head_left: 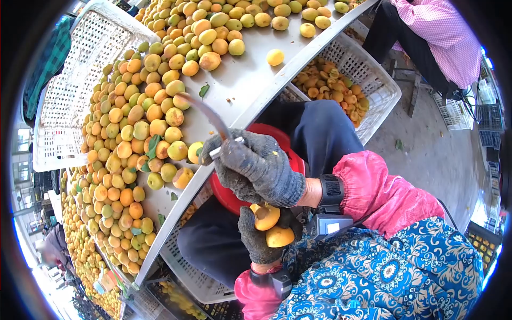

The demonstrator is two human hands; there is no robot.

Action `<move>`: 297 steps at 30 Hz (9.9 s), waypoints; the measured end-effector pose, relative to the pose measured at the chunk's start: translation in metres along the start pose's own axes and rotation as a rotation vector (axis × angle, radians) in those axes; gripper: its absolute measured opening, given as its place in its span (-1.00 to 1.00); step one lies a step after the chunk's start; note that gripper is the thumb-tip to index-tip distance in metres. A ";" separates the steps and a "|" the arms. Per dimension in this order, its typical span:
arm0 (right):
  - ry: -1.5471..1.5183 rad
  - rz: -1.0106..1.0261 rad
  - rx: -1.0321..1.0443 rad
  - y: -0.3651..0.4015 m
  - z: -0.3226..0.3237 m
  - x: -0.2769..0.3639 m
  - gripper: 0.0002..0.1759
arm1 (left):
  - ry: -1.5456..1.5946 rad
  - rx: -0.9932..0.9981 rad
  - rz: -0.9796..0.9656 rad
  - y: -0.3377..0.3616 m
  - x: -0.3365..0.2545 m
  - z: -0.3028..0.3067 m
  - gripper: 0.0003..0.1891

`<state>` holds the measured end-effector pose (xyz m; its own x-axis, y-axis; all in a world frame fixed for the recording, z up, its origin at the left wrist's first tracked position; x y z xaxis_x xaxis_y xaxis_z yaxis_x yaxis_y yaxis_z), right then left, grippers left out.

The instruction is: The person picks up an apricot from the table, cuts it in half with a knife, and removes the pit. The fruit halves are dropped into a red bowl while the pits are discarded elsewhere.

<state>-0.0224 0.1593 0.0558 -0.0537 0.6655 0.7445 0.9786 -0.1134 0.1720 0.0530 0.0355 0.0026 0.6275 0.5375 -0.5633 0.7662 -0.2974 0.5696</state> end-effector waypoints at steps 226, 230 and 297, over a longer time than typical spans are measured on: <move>0.925 0.305 0.024 -0.001 0.031 0.011 -0.70 | -0.191 0.089 -0.254 -0.020 -0.026 -0.006 -0.69; 1.086 0.188 0.174 0.007 0.044 -0.004 -0.71 | -0.472 0.039 -0.457 -0.022 -0.043 -0.006 -0.67; 1.307 0.353 0.480 -0.005 0.039 -0.029 -0.75 | -0.718 -0.094 -0.306 -0.112 -0.235 0.074 -0.53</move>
<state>-0.0180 0.1699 0.0083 0.3181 -0.5172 0.7946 0.9362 0.3036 -0.1772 -0.1698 -0.1159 0.0271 0.3512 -0.0666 -0.9339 0.9244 -0.1339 0.3571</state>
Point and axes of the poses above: each hand's wrist, its own y-axis away from the middle knuckle, its own z-axis out of the back of the hand, x = y × z, the point moved 2 cm from there along -y, towards the middle knuckle, and after that the axes turned 12 degrees about y, right-handed, at the moved point
